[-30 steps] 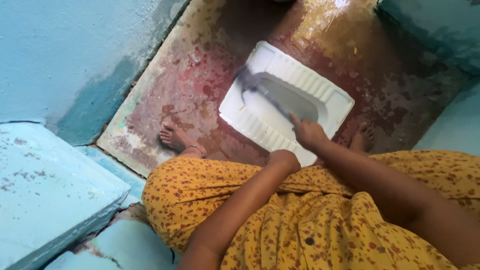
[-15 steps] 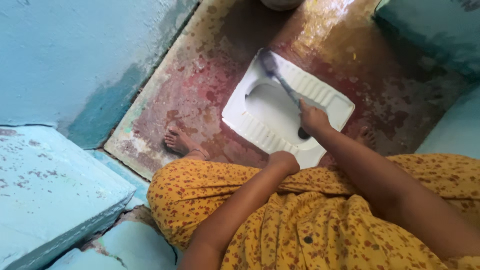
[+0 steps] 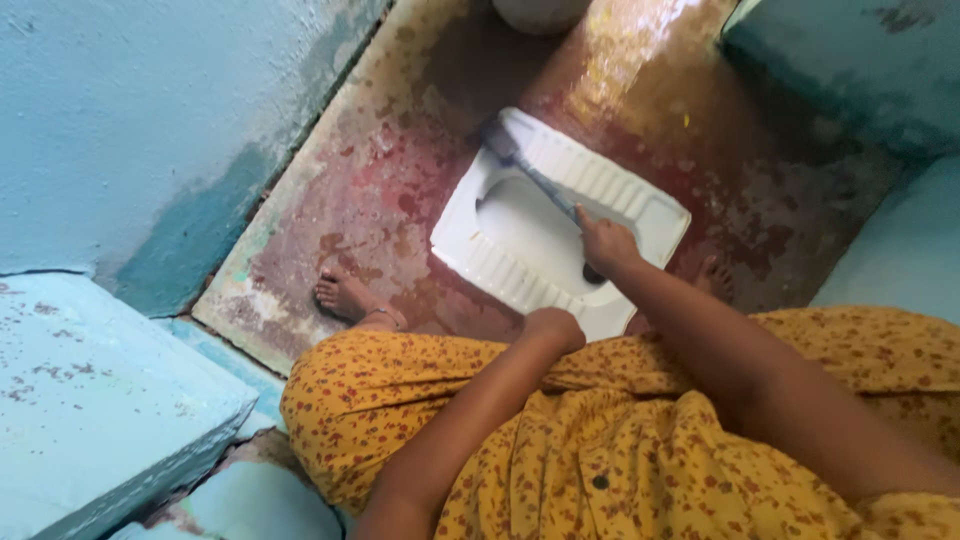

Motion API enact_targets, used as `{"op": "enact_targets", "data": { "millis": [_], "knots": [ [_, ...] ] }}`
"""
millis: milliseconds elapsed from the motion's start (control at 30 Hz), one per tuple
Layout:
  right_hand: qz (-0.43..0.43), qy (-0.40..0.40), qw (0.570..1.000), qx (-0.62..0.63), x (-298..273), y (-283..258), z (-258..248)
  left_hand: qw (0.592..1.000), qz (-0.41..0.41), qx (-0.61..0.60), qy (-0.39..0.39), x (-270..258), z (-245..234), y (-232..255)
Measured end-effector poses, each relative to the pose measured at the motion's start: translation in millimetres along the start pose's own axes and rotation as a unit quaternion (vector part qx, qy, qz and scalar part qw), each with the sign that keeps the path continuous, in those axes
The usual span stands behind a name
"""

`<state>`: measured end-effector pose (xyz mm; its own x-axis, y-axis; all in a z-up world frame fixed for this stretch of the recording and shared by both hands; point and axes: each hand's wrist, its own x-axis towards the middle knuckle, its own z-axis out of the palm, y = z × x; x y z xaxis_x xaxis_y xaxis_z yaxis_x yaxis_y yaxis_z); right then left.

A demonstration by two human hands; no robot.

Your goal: The person scrubs a white squat toilet with a long-handled brush, repeatedly cleaning the bowl and surrounding floor area. The person occasionally dips the brush into a nearby bucket of water.

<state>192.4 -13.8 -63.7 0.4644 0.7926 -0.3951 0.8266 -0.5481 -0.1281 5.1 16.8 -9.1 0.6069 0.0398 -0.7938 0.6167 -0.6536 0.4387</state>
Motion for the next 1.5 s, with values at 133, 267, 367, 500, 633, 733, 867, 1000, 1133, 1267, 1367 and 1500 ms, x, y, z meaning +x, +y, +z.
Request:
{"op": "enact_targets", "data": {
  "millis": [133, 267, 367, 500, 633, 733, 867, 1000, 1133, 1267, 1367, 1500],
  "knots": [
    [0.039, 0.006, 0.999, 0.038, 12.2, 5.8, 9.7, 1.0, -0.018, -0.01, -0.014, 1.3, 1.9, 1.3],
    [0.066, -0.052, 0.996, 0.036, -9.1, 67.8, -8.8, 0.999, -0.007, -0.004, -0.032, -4.5, -5.2, 7.4],
    [0.324, -0.162, 0.913, 0.185, -39.7, 142.5, -47.2, 0.999, -0.012, -0.013, -0.036, -10.2, -4.5, 12.7],
    [0.156, -0.118, 0.981, -0.01, -54.6, 203.1, -96.1, 1.0, -0.011, -0.019, -0.019, -9.5, -4.5, 14.9],
    [0.314, -0.133, 0.92, 0.195, -24.7, 169.6, -76.4, 1.0, -0.011, -0.003, -0.02, -5.8, -5.5, 11.9],
    [0.14, -0.086, 0.985, 0.063, 3.5, 124.8, -45.9, 1.0, -0.015, 0.008, -0.02, -4.1, -7.3, 14.1],
    [0.015, -0.028, 0.998, -0.061, 11.1, 110.5, -35.8, 1.0, -0.006, 0.008, -0.008, -3.3, -12.0, 23.3],
    [0.067, -0.154, 0.986, -0.013, -27.2, 171.7, -74.6, 1.0, -0.009, 0.015, -0.012, -3.7, -18.9, 32.5],
    [0.297, -0.213, 0.919, 0.145, -80.5, 262.9, -133.4, 1.0, -0.01, 0.019, -0.015, -5.0, -18.8, 34.2],
    [0.11, -0.287, 0.924, -0.225, -97.8, 296.9, -166.6, 1.0, -0.015, 0.011, -0.025, -4.5, -18.9, 31.6],
    [0.137, -0.29, 0.921, -0.223, -81.0, 275.2, -157.2, 0.999, -0.024, 0.018, -0.031, -5.3, -22.5, 30.3],
    [0.126, -0.231, 0.942, -0.209, -78.4, 257.1, -137.7, 0.999, -0.013, 0.03, -0.023, -6.8, -23.0, 32.3]
  ]
}}
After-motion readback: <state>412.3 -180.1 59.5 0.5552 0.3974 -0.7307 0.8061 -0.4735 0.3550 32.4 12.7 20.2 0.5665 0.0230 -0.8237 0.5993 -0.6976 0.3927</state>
